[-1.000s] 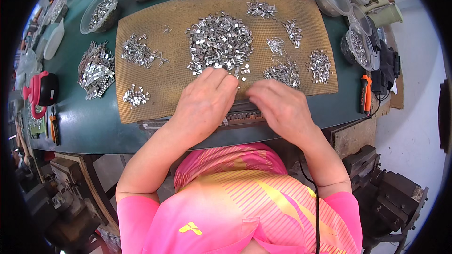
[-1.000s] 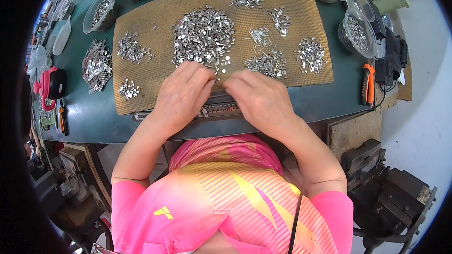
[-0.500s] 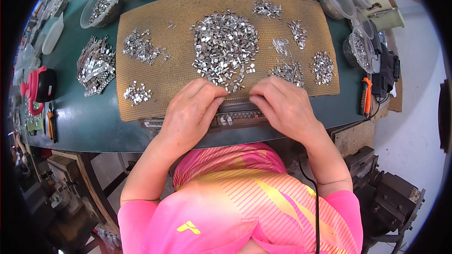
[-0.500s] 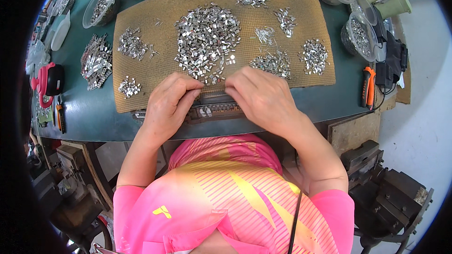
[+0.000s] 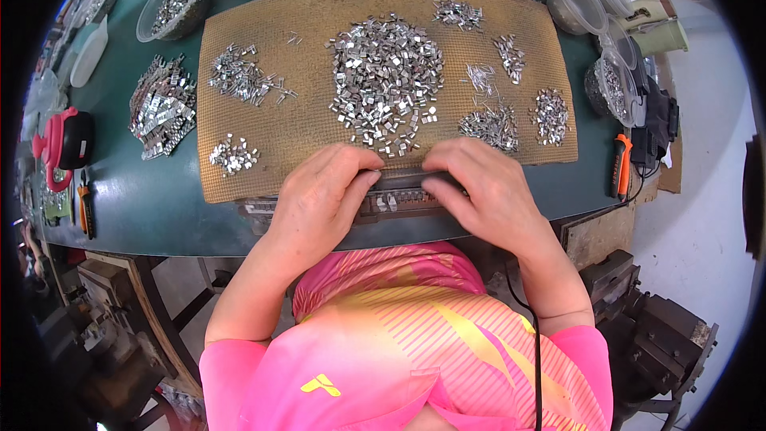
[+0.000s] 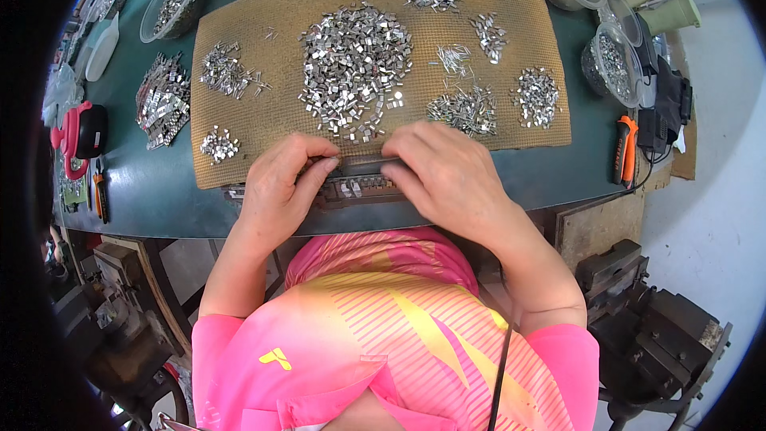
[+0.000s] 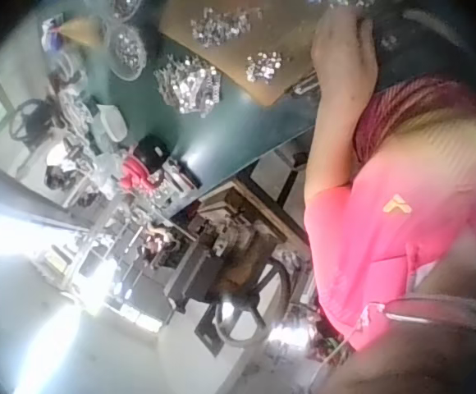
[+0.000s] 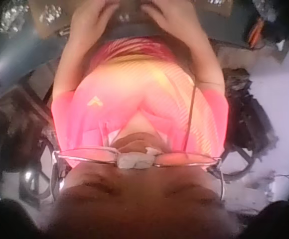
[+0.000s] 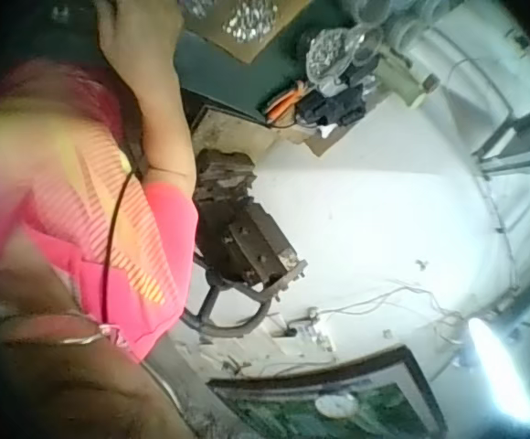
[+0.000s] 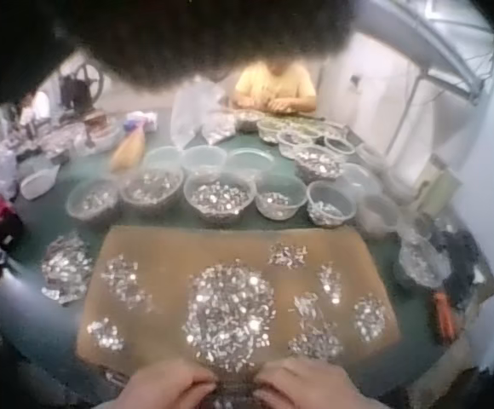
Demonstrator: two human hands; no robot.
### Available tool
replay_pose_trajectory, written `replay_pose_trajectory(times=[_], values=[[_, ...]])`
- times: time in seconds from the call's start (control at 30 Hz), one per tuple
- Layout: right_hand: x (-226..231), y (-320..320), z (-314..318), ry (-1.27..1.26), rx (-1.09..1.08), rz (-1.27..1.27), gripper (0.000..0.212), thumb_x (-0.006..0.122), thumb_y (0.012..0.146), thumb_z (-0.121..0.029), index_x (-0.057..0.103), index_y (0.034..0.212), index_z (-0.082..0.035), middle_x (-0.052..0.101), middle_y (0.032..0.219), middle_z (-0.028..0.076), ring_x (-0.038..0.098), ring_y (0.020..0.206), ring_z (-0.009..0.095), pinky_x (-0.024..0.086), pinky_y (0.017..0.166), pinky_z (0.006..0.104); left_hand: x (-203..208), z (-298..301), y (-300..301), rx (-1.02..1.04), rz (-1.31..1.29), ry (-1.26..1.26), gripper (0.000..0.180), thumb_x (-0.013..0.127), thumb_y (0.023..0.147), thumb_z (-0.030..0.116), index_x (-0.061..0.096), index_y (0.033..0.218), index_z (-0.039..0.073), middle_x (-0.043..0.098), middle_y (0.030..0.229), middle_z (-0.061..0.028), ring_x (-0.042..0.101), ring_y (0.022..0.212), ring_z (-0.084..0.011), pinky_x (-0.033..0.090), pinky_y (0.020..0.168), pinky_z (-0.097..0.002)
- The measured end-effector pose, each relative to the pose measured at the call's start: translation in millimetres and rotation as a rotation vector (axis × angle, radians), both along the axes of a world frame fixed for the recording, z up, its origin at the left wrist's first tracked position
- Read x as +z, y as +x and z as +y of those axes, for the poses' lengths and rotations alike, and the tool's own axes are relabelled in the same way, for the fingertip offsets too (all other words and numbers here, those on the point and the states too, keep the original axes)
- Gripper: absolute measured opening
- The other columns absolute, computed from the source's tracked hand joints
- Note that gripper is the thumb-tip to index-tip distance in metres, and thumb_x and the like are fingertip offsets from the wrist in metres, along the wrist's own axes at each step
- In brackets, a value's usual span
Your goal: The person selects small metal components from sorting trays, arranges them on a metal plate, and then uses a manual press to assemble them.
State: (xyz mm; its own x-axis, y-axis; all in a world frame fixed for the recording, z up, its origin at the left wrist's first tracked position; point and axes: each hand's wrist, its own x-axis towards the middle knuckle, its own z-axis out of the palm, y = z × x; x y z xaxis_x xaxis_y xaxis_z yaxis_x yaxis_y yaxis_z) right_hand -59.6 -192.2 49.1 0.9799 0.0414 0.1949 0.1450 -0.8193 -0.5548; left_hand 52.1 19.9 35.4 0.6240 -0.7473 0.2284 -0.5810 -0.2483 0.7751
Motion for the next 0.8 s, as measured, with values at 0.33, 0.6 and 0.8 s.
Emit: replay_pose_trajectory(times=[0.33,0.6,0.8], values=[[-20,26,1,-0.134,-0.109,-0.015,0.015,0.075,0.086,-0.016,0.063,0.09,-0.008,0.061,0.085,0.008,0.067,0.081,0.029,0.054,0.068,0.0417,-4,-23,-15,-0.21,-0.058,-0.036,0.012,0.074,0.086,0.004,0.069,0.097,0.003,0.068,0.09,-0.0106,0.065,0.087,-0.0304,0.053,0.075,-0.0409],[-17,21,-4,-0.156,-0.077,-0.035,0.012,0.073,0.088,-0.013,0.062,0.091,-0.007,0.061,0.084,0.009,0.066,0.081,0.03,0.054,0.067,0.042,-1,-16,5,-0.145,-0.043,-0.015,0.011,0.073,0.087,0.004,0.07,0.097,0.002,0.068,0.091,-0.0114,0.065,0.088,-0.031,0.052,0.076,-0.0409],[-14,12,-6,-0.077,-0.028,-0.085,0.012,0.071,0.089,-0.01,0.061,0.095,-0.006,0.06,0.087,0.01,0.065,0.081,0.031,0.053,0.069,0.0417,-3,-21,16,-0.103,-0.132,0.075,0.016,0.074,0.086,0.007,0.069,0.101,0.004,0.064,0.09,-0.0113,0.064,0.088,-0.0323,0.052,0.076,-0.0414]])
